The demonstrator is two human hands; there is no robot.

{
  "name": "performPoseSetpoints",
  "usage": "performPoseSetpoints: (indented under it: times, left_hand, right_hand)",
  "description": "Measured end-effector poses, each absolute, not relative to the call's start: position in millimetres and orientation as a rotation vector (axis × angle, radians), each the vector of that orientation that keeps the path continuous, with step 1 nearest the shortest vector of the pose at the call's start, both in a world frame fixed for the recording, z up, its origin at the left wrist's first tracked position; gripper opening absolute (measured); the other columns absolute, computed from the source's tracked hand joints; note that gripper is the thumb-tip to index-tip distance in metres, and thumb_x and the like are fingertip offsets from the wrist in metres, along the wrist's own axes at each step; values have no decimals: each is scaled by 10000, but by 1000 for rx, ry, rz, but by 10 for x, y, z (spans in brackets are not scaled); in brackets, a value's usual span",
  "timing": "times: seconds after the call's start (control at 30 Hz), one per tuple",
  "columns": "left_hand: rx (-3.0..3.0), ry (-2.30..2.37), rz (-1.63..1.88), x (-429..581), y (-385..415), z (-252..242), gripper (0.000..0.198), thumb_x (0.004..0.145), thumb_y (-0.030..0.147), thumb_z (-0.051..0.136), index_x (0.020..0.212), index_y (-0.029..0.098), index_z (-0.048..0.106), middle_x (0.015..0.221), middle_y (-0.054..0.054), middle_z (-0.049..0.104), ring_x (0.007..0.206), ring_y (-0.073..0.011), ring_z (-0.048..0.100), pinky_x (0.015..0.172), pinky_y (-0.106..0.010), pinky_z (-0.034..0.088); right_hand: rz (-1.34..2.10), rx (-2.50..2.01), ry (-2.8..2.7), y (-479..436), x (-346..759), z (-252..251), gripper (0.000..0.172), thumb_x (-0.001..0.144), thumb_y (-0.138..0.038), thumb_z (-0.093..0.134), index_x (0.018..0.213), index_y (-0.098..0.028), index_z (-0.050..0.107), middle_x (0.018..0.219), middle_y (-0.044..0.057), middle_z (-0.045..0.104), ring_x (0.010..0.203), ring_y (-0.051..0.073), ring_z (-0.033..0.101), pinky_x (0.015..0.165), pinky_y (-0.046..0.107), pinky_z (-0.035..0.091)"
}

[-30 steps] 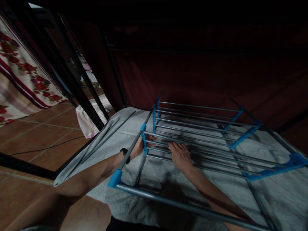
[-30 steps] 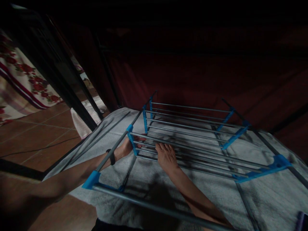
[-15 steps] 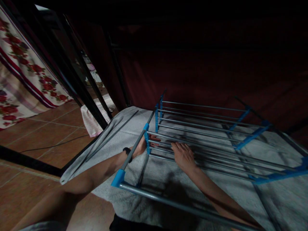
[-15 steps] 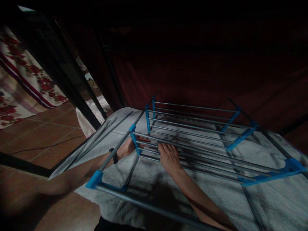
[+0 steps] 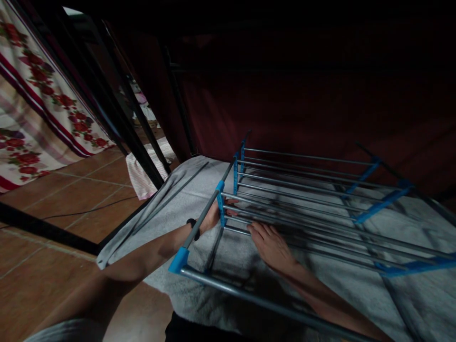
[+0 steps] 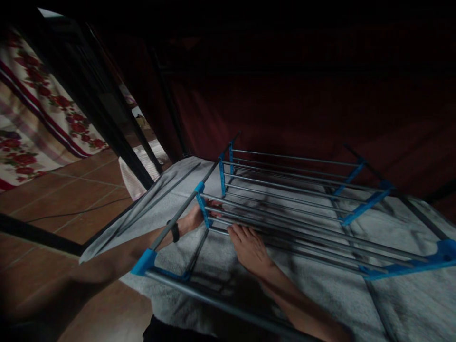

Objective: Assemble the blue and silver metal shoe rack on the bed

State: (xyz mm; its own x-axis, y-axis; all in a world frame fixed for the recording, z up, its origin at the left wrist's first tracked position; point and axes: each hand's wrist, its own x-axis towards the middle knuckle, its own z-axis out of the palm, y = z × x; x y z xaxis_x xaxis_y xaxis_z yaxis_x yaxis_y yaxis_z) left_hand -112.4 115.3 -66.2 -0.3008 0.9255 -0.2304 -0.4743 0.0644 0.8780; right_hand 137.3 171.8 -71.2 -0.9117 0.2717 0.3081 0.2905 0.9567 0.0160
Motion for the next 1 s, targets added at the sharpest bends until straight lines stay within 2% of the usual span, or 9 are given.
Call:
performPoseSetpoints:
  times: [0.13,0.23,0.33,0.43,0.6,0.8,1.0]
  left_hand:
    - [546,1151,1501,-1113,1170,-655,385,807,519,561,1052,245,675,956,-102,721,942,-345,646,758,-432,484]
    - [540,1152,1481,-1102,1171,-669,406,800,504,564,1087,235,666,908,-116,722,937,-361,643,750,-445,479]
    - [530,1158,1481,-1095,1187,-712,446,800,521,549,1113,221,655,883,-120,723,917,-363,647,741,-447,478]
    - [520,1168,1494,-1094,1216,-773,493,807,571,505,1103,208,660,873,-121,726,893,-357,651,734,-442,478]
    - [541,1184,1507,-1101,1252,-876,547,809,620,436,1019,184,691,878,-122,734,845,-330,661,739,-416,478]
    - [558,1208,1521,-1132,1262,-952,589,831,616,389,993,128,678,880,-138,727,813,-307,670,730,-394,472]
    - [579,1249,1554,-1161,1239,-981,503,830,597,455,927,162,688,832,-129,719,804,-280,646,717,-376,464]
  right_hand:
    - [-41,-602,-2832,1774,1249,-907,416,972,-235,414,1381,-166,451,1284,114,572,1156,243,511,1007,399,371]
    - [5,-678,-2873,1867,1145,-952,390,979,-176,346,1342,-178,491,1184,102,621,1075,219,557,957,369,410]
    - [71,-698,-2919,1934,1074,-947,391,958,-113,323,1267,-196,549,1183,101,628,1065,201,573,896,337,439]
    - [146,-729,-2959,1963,1048,-930,371,965,-146,321,1241,-216,559,1217,98,620,1080,201,577,872,328,439]
    - [263,-775,-3007,1973,1050,-891,372,1004,-252,260,1233,-229,551,1262,80,606,1105,212,576,888,329,411]
    - [289,-808,-3000,1979,1032,-888,358,1001,-272,290,1241,-258,555,1261,72,607,1109,211,575,899,331,401]
    - [163,-619,-2908,1935,1066,-866,367,998,-232,328,1315,-179,503,1251,109,588,1141,220,530,963,363,392]
